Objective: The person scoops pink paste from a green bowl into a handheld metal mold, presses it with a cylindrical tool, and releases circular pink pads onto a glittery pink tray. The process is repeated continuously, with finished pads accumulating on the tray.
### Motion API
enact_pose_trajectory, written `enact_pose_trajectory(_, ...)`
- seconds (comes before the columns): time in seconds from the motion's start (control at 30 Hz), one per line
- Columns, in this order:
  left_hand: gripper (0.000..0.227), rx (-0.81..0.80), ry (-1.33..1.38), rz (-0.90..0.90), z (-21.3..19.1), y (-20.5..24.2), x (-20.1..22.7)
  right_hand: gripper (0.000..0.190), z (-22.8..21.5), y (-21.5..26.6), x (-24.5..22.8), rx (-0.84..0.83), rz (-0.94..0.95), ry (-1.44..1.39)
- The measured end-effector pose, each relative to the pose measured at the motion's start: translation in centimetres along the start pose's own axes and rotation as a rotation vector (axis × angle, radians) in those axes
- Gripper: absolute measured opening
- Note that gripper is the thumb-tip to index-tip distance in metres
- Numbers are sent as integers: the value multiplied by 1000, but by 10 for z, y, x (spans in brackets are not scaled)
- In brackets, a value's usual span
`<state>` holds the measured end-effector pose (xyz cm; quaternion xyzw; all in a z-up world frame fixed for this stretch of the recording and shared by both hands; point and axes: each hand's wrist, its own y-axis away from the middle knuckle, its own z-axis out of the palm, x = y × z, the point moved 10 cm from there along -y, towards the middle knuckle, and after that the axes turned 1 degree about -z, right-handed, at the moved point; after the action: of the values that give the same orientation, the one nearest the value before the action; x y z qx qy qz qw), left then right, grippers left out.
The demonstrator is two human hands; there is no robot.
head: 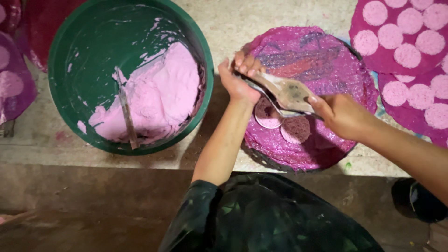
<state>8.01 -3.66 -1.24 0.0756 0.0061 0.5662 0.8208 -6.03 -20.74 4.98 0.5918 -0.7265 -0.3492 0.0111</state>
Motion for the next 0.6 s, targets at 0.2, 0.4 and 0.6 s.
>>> enact_pose_trajectory(0.2, 36, -52, -77, 14, 4, -12, 11, 68, 6, -5, 5, 27, -27, -90)
enact_pose_trajectory(0.4, 37, -101, -99, 15, 26, -10, 7, 59, -2, -10, 1, 197, -152, -46)
enact_pose_trajectory(0.6, 26, -163, -901, -42, 18, 14, 29, 56, 11, 5, 17, 346, -307, -453)
